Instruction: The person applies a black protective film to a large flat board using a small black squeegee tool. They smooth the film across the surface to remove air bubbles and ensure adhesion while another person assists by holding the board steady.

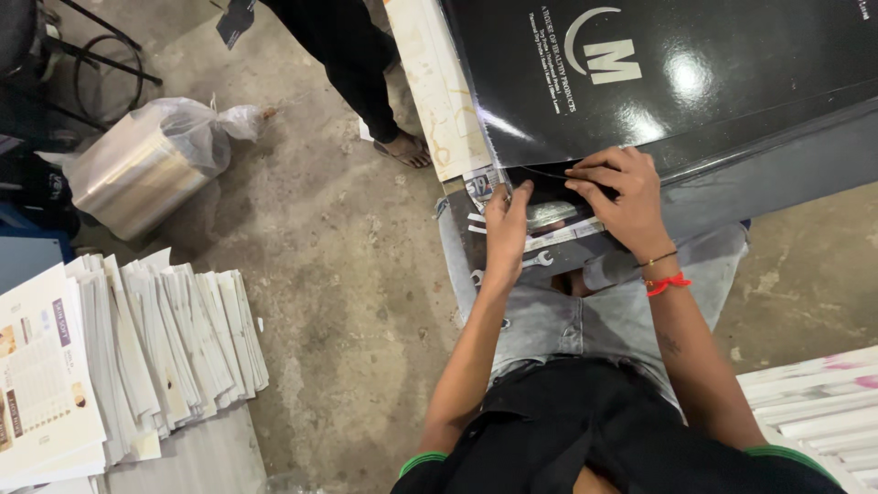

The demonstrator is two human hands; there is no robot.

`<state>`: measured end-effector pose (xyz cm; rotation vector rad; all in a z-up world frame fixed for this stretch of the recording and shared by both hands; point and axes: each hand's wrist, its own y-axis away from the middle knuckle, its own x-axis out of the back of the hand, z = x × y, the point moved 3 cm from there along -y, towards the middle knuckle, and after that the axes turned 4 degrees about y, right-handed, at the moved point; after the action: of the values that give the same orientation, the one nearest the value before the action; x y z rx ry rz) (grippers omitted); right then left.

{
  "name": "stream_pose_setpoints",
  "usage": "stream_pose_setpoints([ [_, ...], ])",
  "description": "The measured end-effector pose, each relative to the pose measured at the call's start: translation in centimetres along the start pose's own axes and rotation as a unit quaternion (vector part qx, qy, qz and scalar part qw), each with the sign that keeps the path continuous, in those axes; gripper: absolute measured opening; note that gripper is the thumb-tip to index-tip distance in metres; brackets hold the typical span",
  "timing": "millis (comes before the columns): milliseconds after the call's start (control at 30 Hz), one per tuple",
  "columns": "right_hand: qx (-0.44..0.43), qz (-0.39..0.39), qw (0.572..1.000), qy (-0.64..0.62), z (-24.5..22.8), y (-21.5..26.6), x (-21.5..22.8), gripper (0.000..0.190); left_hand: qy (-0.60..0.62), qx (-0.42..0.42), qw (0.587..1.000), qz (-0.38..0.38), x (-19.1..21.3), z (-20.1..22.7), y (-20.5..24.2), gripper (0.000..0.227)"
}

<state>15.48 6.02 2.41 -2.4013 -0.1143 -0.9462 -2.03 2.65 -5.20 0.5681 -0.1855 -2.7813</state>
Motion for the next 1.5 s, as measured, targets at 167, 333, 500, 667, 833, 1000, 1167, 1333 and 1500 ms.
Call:
stream_pose_setpoints([
  [167,0.013,-0.005,1.0,0.005,-0.3,0.1,0.0,0.014,0.096,0.049,0.994,-0.01,-0.8,1.1,0.5,0.01],
  [333,0.025,-0.002,1.0,0.019,-0.4,0.2,-0.1,0.015,0.096,0.032,0.995,-0.023,-1.1,1.6,0.6,0.009],
  [500,0.017,-0.001,1.0,0.013,-0.4,0.2,-0.1,0.013,0.121,0.055,0.99,-0.038,-0.9,1.5,0.7,0.009],
  [667,0.016,-0.004,1.0,0.013,-0.2,0.4,-0.2,0.014,0.113,0.053,0.991,-0.048,-0.8,1.6,0.9,0.009],
  [833,0.022,-0.023,0.999,0.038,-0.7,0.4,-0.1,0.038,0.125,0.052,0.989,-0.063,-0.5,1.3,0.8,0.01],
  [1000,0.002,0.015,1.0,-0.015,-2.2,-0.8,0.8,0.026,0.131,0.038,0.987,-0.085,-0.1,1.1,0.5,0.017],
  [1167,-0.004,0.185,0.982,-0.018,-3.9,-2.5,2.8,0.021,0.087,0.047,0.992,-0.079,0.1,1.1,0.5,0.016],
  [1333,0.118,0.019,0.992,0.052,-5.0,-4.6,0.7,0.027,0.109,0.05,0.989,-0.083,0.1,1.1,0.7,0.017],
  [1500,0.109,-0.08,0.991,0.01,-3.2,-3.7,-2.5,0.023,0.11,0.049,0.989,-0.091,-0.2,1.2,0.5,0.016],
])
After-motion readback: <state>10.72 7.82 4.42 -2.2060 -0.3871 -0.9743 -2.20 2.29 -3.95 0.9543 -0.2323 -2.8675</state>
